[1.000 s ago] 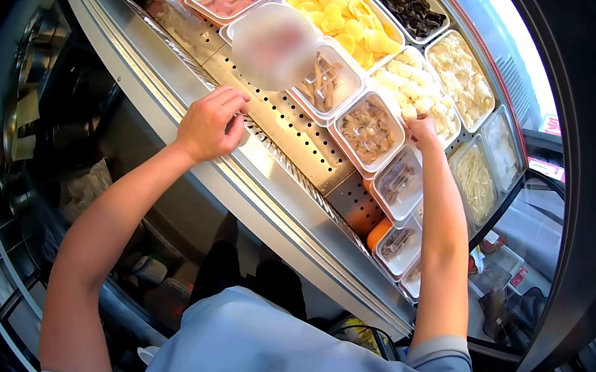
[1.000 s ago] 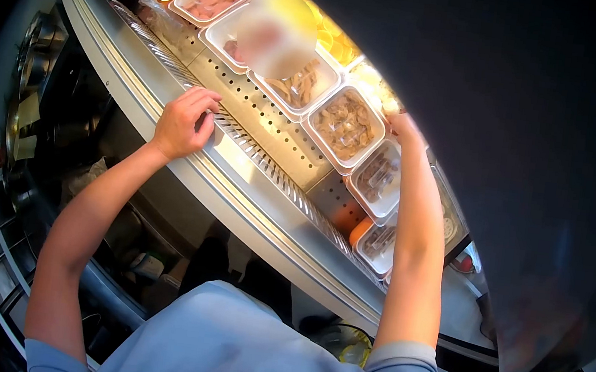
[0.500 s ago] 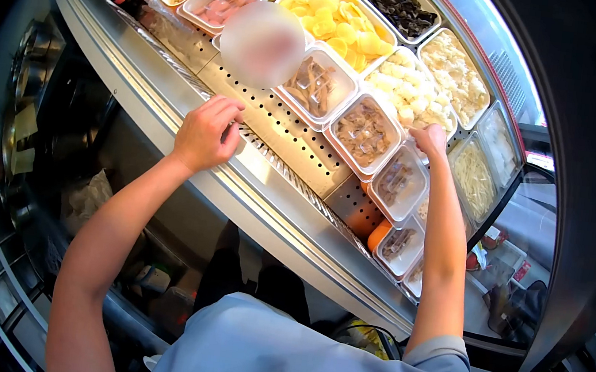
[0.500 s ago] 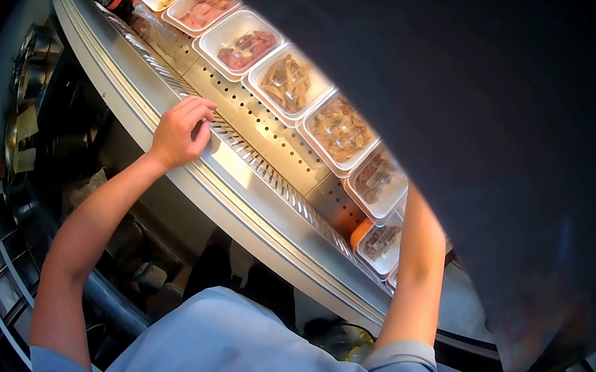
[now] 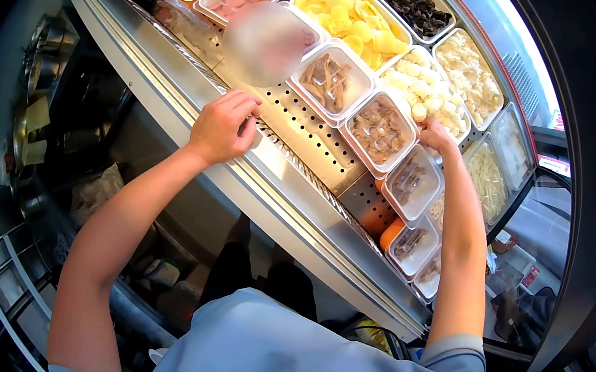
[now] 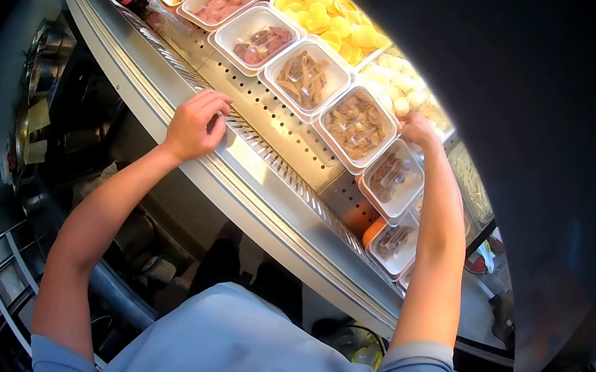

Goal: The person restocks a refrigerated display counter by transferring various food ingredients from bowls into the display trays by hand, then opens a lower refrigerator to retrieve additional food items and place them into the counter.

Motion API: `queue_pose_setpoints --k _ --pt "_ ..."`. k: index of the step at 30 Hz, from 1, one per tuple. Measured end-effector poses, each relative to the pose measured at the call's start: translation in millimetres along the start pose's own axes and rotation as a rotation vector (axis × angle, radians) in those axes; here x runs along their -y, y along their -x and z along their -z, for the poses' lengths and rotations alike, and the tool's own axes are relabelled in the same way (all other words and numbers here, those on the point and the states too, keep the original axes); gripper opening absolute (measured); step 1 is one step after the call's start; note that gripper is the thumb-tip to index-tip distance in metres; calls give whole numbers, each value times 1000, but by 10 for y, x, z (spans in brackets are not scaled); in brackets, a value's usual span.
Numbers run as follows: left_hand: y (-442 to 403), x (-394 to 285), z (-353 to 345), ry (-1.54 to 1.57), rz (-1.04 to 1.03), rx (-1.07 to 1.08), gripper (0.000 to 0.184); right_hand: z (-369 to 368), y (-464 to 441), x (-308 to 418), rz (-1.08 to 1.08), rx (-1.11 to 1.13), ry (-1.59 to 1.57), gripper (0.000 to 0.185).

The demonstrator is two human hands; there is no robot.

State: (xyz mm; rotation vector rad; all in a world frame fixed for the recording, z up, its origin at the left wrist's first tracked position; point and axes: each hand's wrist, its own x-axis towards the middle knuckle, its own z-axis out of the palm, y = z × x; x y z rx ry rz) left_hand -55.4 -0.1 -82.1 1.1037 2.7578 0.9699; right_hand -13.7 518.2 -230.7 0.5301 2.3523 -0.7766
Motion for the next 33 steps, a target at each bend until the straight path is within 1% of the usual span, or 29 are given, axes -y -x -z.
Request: queue_pose_setpoints --k 2,4,14,17,19,26,28,30,32,33 --pt "-4 -4 7 -8 -7 -2 9 -8 -17 -19 16 11 -39 54" --pt "-2 -9 1 -17 -4 1 9 32 68 69 69 6 22 52" --pt "-11 -17 -22 -10 15 1 9 -28 129 85 61 -68 -103 44" --pt "-7 -35 -23 0 21 4 9 -64 24 11 42 -76 -2 44" --pt "-16 -41 -28 -26 -12 -17 9 -36 52 38 45 -70 -10 45" --pt "-7 -34 -7 -8 10 1 10 -47 -37 -6 81 -53 75 43" --pt "5 -32 -3 2 10 -7 9 -44 30 54 40 -53 47 41" --pt "7 -31 1 -5 6 -13 9 -57 93 88 72 -49 31 40" --pt "10 -31 8 -4 2 -17 9 -69 119 84 70 -101 -40 40" --pt "10 -33 6 -8 2 -17 9 -94 69 40 64 -90 -70 40"
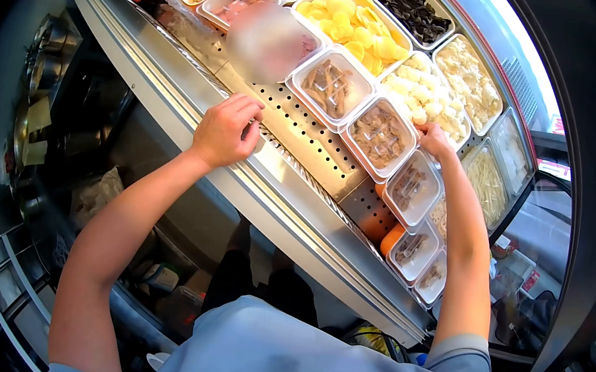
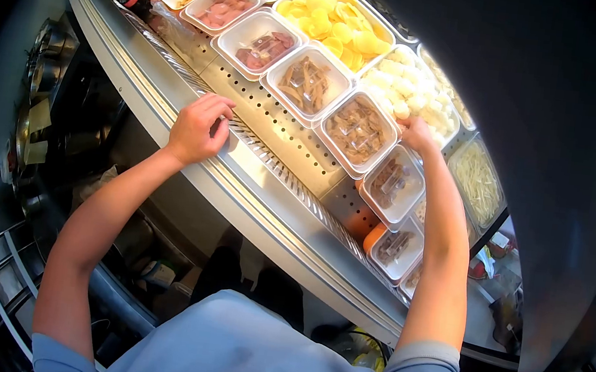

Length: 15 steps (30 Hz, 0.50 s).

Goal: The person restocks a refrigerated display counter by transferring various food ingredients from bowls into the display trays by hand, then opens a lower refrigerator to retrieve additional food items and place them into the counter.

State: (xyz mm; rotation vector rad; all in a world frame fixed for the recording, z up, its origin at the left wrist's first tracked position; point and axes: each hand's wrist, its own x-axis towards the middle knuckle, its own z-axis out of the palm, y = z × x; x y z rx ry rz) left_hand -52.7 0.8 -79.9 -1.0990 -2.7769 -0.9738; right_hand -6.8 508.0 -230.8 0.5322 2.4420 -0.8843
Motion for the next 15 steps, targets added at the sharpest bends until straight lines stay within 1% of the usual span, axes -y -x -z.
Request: queue_pose_setpoints --k 3,7,9,12,14,15 --pt "-1 -7 -2 2 9 12 8 0 -121 -107 -24 38 13 37" --pt "1 -13 -3 19 35 28 8 30 -107 -103 0 59 64 39" --pt "2 -14 19 0 30 25 8 -7 -97 -55 20 -12 35 29" --pt "14 8 13 -14 2 2 8 -19 -68 -48 7 7 -10 29" --pt "15 17 3 -18 -18 -28 8 -22 -94 -78 -55 5 -4 33" --pt "21 9 2 -29 -12 -35 8 -32 -89 -112 -41 8 -3 33"
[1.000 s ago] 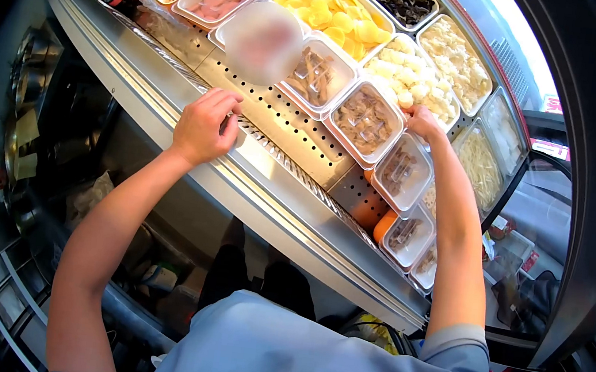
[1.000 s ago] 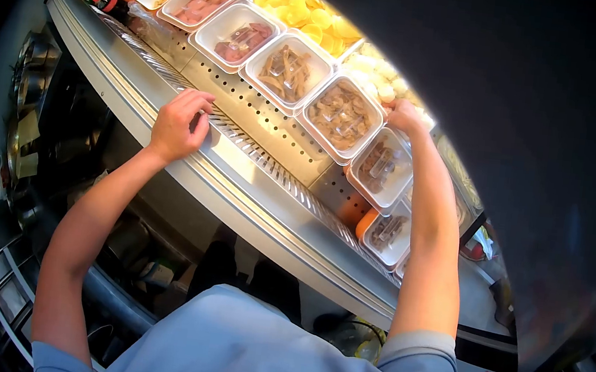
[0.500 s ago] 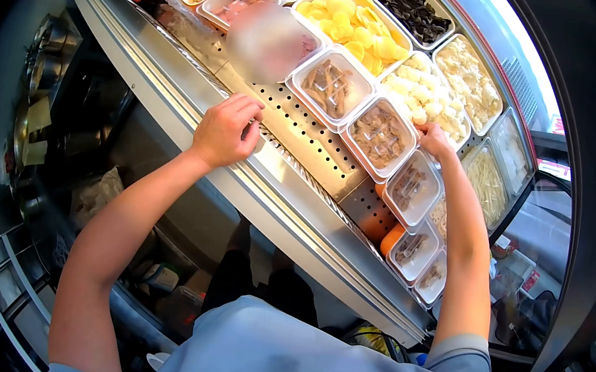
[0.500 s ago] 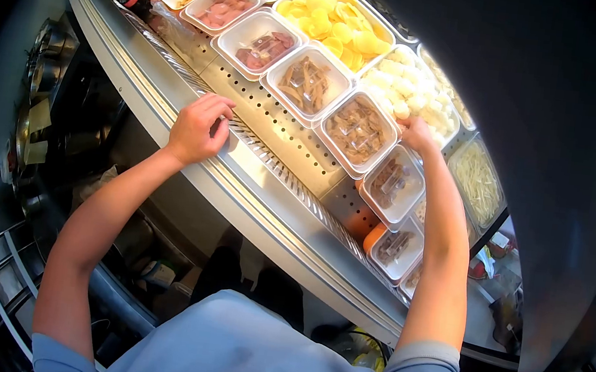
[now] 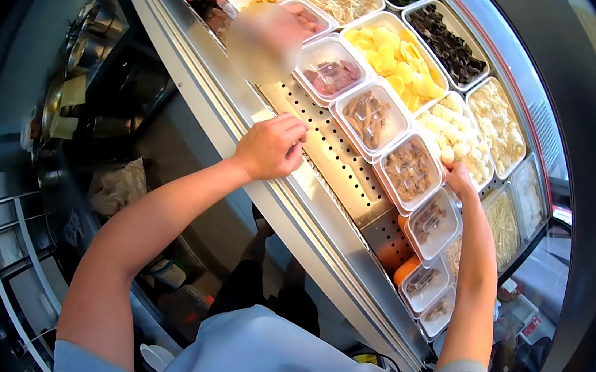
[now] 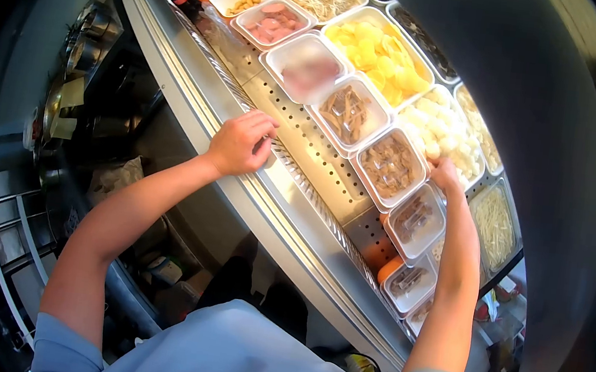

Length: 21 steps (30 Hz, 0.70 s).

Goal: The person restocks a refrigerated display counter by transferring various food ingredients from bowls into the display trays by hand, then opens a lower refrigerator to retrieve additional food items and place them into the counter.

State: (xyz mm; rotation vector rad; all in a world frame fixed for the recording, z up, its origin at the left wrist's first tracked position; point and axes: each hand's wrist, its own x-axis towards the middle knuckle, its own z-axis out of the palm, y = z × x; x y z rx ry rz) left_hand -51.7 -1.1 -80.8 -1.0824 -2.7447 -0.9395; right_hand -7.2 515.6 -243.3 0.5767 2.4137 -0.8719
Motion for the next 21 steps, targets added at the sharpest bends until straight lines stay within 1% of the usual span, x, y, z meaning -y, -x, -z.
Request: queue_pose_setpoints --k 2,3,4,6,7,8,10,11,12,13,14,15,16,18,19,21 --pt "-4 0 19 12 6 6 7 -38 1 -15 49 -59 -34 38" --pt "-1 -4 19 14 13 1 7 -18 4 -10 27 -41 -21 44" --pt "1 0 25 6 17 -6 7 -9 -6 -1 38 -40 -20 44" --pt "6 1 31 18 24 3 6 31 -10 -2 -10 1 -35 48" --pt "8 4 35 14 21 16 6 121 90 103 22 36 33 45" --pt "13 13 40 5 26 10 6 165 144 224 33 37 34 45" --pt "5 11 43 38 31 31 7 236 131 182 -95 201 -485 42" --pt "9 20 44 18 20 17 8 239 91 127 -114 179 -587 33" --pt "3 8 28 19 0 5 8 310 82 61 -81 153 -560 25" --pt "4 14 3 25 -13 -9 9 375 3 -100 -48 158 -399 25" --pt "-10 -13 13 32 10 15 8 435 -13 -149 -53 133 -393 24" --pt "-25 -26 12 36 17 22 8 517 164 44 -68 49 -562 26" --pt "-19 -34 10 30 31 28 8 562 125 -7 -119 -87 -662 29" --pt "-29 -37 3 27 25 35 8 696 182 -31 -77 -206 -512 39" --pt "-24 -37 11 13 27 41 8 692 196 -66 -81 -209 -512 39" --pt "-25 -37 10 19 27 38 8 695 256 -89 64 -326 -493 46"
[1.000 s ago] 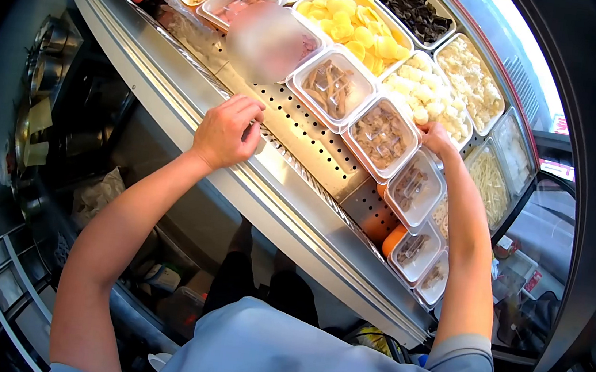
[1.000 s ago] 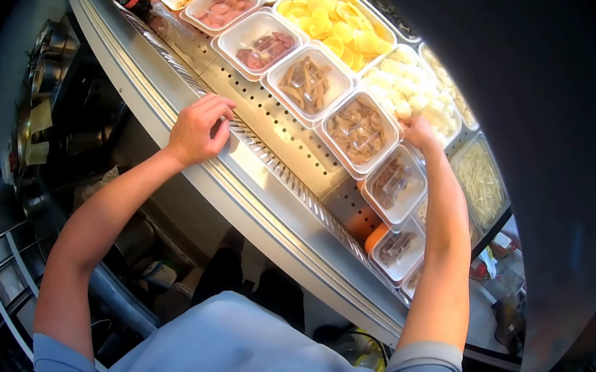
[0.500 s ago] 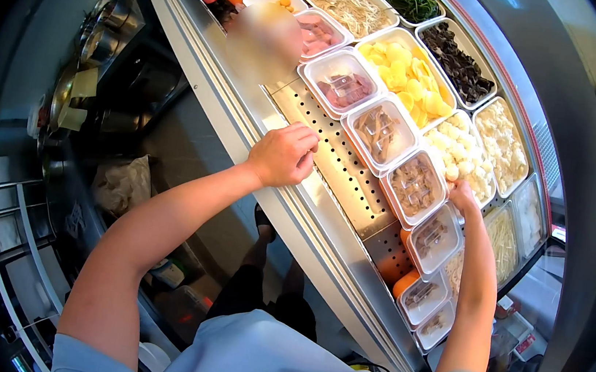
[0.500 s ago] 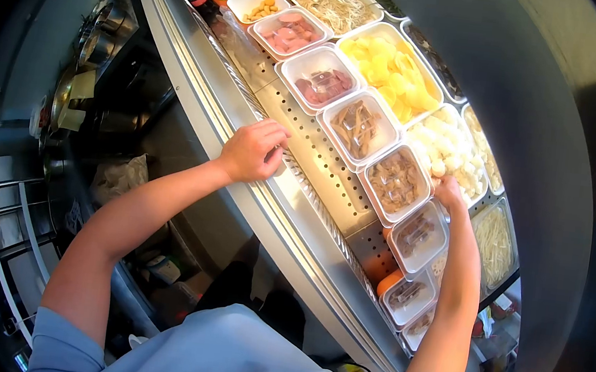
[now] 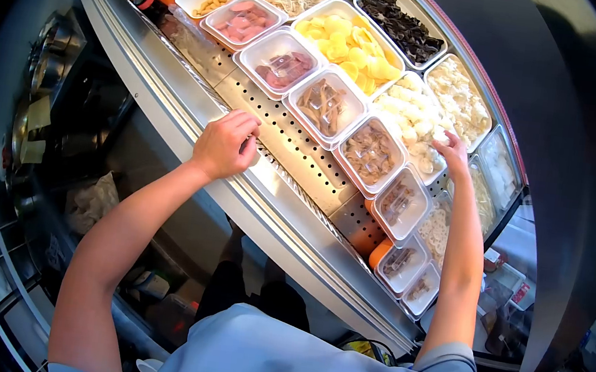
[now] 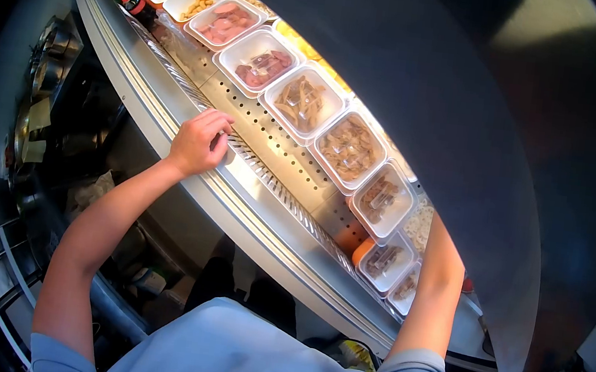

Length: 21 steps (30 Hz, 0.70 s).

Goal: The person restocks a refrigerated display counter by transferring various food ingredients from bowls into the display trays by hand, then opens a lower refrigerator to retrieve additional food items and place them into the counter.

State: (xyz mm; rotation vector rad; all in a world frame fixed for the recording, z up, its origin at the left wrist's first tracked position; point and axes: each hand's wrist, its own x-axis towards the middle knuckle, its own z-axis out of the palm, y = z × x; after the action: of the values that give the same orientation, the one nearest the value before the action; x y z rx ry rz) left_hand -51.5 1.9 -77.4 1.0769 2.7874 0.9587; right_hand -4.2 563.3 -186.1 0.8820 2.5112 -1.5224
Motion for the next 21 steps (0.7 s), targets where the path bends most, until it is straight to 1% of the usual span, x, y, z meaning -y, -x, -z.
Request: queue_pose_setpoints --k 1,3,4,5,7,8,10,11,13,14,15,17,18,19,21 --pt "-4 -2 -3 2 3 -4 8 18 53 23 0 -5 3 46" --pt "1 -5 2 5 2 -3 8 -24 220 91 215 -355 518 44" --pt "-6 -1 6 4 4 0 8 -51 252 101 176 -321 692 38" --pt "-8 2 4 4 4 -2 8 -131 245 113 178 -322 691 38" --pt "-2 7 6 3 8 14 8 -356 243 134 -221 312 85 47" --pt "0 4 5 1 7 15 8 -476 259 169 -220 311 82 47" --pt "-12 0 11 -3 6 8 8 -661 262 263 -348 364 -39 61" --pt "-17 1 14 -8 4 5 8 -680 218 314 -343 364 -41 61" --pt "-14 -24 18 29 25 16 6 -697 73 212 -401 415 -117 67" --pt "-17 -28 24 25 28 16 6 -693 58 171 -415 375 -207 64" --pt "-19 -27 32 31 30 16 6 -719 100 210 -413 381 -208 64" --pt "-10 -35 37 37 37 14 6 -740 199 289 -269 235 -107 62" --pt "-6 -31 39 38 31 17 6 -730 200 320 -314 273 -32 60" --pt "-5 -28 44 39 24 19 7 -738 180 362 -310 278 -32 60" --pt "-13 -24 40 39 21 6 7 -702 158 447 -395 330 340 60"
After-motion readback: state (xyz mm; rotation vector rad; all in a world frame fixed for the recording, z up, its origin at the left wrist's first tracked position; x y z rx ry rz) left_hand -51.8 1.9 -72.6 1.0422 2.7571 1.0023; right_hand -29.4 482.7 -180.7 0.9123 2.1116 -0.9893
